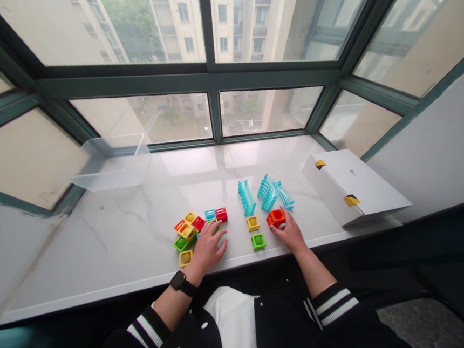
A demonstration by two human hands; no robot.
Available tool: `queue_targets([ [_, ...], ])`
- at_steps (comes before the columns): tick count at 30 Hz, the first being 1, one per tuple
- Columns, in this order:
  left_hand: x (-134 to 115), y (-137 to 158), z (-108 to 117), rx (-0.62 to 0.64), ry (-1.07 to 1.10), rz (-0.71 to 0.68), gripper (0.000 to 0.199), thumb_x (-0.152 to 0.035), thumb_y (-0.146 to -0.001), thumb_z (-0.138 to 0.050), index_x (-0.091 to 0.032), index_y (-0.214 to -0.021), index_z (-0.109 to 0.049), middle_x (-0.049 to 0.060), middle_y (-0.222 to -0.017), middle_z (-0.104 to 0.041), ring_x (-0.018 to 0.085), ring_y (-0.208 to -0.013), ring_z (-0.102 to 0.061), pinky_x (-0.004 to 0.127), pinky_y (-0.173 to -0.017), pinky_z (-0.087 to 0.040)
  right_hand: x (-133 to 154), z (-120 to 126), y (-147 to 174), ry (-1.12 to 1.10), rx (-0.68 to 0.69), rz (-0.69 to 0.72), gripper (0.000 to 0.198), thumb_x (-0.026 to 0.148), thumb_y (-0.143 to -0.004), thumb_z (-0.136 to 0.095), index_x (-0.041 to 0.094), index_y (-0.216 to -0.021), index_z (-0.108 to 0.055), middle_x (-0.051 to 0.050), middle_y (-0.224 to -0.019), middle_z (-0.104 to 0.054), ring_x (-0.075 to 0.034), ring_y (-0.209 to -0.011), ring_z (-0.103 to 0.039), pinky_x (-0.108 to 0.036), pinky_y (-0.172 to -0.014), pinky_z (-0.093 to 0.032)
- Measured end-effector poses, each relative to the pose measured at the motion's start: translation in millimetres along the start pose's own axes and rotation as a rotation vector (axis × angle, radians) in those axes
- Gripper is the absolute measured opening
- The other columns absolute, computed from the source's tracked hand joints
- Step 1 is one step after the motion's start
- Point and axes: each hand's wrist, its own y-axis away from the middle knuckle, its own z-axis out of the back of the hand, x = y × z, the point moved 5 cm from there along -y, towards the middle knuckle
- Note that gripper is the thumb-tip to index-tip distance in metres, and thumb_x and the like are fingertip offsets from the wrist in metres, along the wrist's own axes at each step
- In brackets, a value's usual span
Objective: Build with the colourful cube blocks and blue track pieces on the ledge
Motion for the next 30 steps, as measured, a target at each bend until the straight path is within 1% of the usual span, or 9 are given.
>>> queue_targets([
  [3,0.0,0.1,0.5,-0.003,0.006,0.000,0.026,-0.026,-0.096,-0.060,-0.024,-0.117,-0.075,0.012,-0.151,-0.060,0.038,-0.150,-0.045,0.065,-0.124,-0.039,-7.3,1.2,3.2,-0.070,0.014,-0.021,0.090,0.049,-0.076,-0.077,0.024,-0.156,-0.046,-0.018,-0.147,-0.059,-0.031,-0.110,-0.072,-0.048,-0.086,-0.067],
  [6,0.6,0.3,-0.2,-0.002,0.008,-0.001,0.027,-0.025,-0.096,-0.060,-0.024,-0.119,-0.075,0.012,-0.151,-0.060,0.037,-0.151,-0.044,0.064,-0.125,-0.039,-20.2,11.0,9.1,-0.132,-0.005,-0.047,0.081,0.038,-0.073,-0.072,0.024,-0.150,-0.050,-0.016,-0.140,-0.062,-0.029,-0.109,-0.072,-0.049,-0.089,-0.066],
  [10,0.8,0.4,-1.5,-0.004,-0.001,-0.008,0.027,-0.024,-0.096,-0.060,-0.024,-0.119,-0.075,0.011,-0.146,-0.063,0.037,-0.149,-0.045,0.062,-0.124,-0.040,-26.6,43.3,20.1,-0.167,-0.176,-0.104,0.060,0.026,-0.072,-0.060,0.022,-0.133,-0.058,-0.014,-0.123,-0.068,-0.030,-0.105,-0.072,-0.052,-0.090,-0.064],
  [14,0.1,-0.1,-1.6,-0.016,-0.005,-0.013,0.028,-0.022,-0.096,-0.058,-0.023,-0.120,-0.074,0.012,-0.140,-0.065,0.034,-0.139,-0.054,0.058,-0.120,-0.045,4.7,71.3,29.9,-0.187,-0.397,-0.065,0.045,0.022,-0.078,-0.056,0.022,-0.123,-0.062,-0.009,-0.105,-0.070,-0.026,-0.092,-0.071,-0.051,-0.091,-0.062],
  [17,-0.6,0.0,-1.4,-0.020,-0.016,-0.016,0.029,-0.021,-0.097,-0.057,-0.023,-0.120,-0.074,0.012,-0.134,-0.068,0.032,-0.127,-0.060,0.056,-0.114,-0.048,46.7,68.6,32.0,-0.228,-0.406,0.058,0.038,0.021,-0.085,-0.055,0.023,-0.122,-0.064,-0.006,-0.098,-0.069,-0.025,-0.091,-0.071,-0.047,-0.092,-0.062],
  [21,-2.1,1.6,-0.3,-0.014,-0.058,-0.024,0.028,-0.020,-0.098,-0.056,-0.024,-0.120,-0.073,0.011,-0.127,-0.071,0.031,-0.115,-0.063,0.053,-0.106,-0.049,99.7,37.2,30.2,-0.237,-0.254,0.207,0.030,0.021,-0.092,-0.052,0.025,-0.118,-0.067,-0.005,-0.095,-0.071,-0.023,-0.090,-0.071,-0.043,-0.090,-0.062],
  [24,-1.4,3.2,2.4,-0.028,-0.084,-0.009,0.026,-0.021,-0.098,-0.057,-0.024,-0.118,-0.073,0.010,-0.118,-0.072,0.029,-0.106,-0.064,0.049,-0.100,-0.049,130.5,-2.7,27.5,-0.213,-0.027,0.349,0.032,0.016,-0.093,-0.052,0.024,-0.119,-0.068,-0.005,-0.097,-0.073,-0.022,-0.091,-0.072,-0.041,-0.088,-0.062],
  [27,0.6,5.1,3.7,-0.037,-0.097,0.001,0.027,-0.019,-0.099,-0.056,-0.026,-0.120,-0.072,0.008,-0.110,-0.072,0.027,-0.101,-0.064,0.046,-0.097,-0.049,148.0,-52.5,24.3,-0.084,0.232,0.446,0.040,0.013,-0.091,-0.055,0.024,-0.128,-0.066,-0.009,-0.118,-0.072,-0.024,-0.110,-0.070,-0.044,-0.099,-0.059],
  [30,1.9,7.1,3.7,-0.054,-0.103,-0.006,0.029,-0.018,-0.099,-0.056,-0.027,-0.123,-0.070,0.008,-0.113,-0.071,0.026,-0.098,-0.065,0.043,-0.095,-0.049,151.3,-99.1,17.7,0.108,0.368,0.415,0.058,0.016,-0.087,-0.069,0.020,-0.144,-0.058,-0.016,-0.141,-0.064,-0.031,-0.134,-0.060,-0.052,-0.117,-0.047],
])
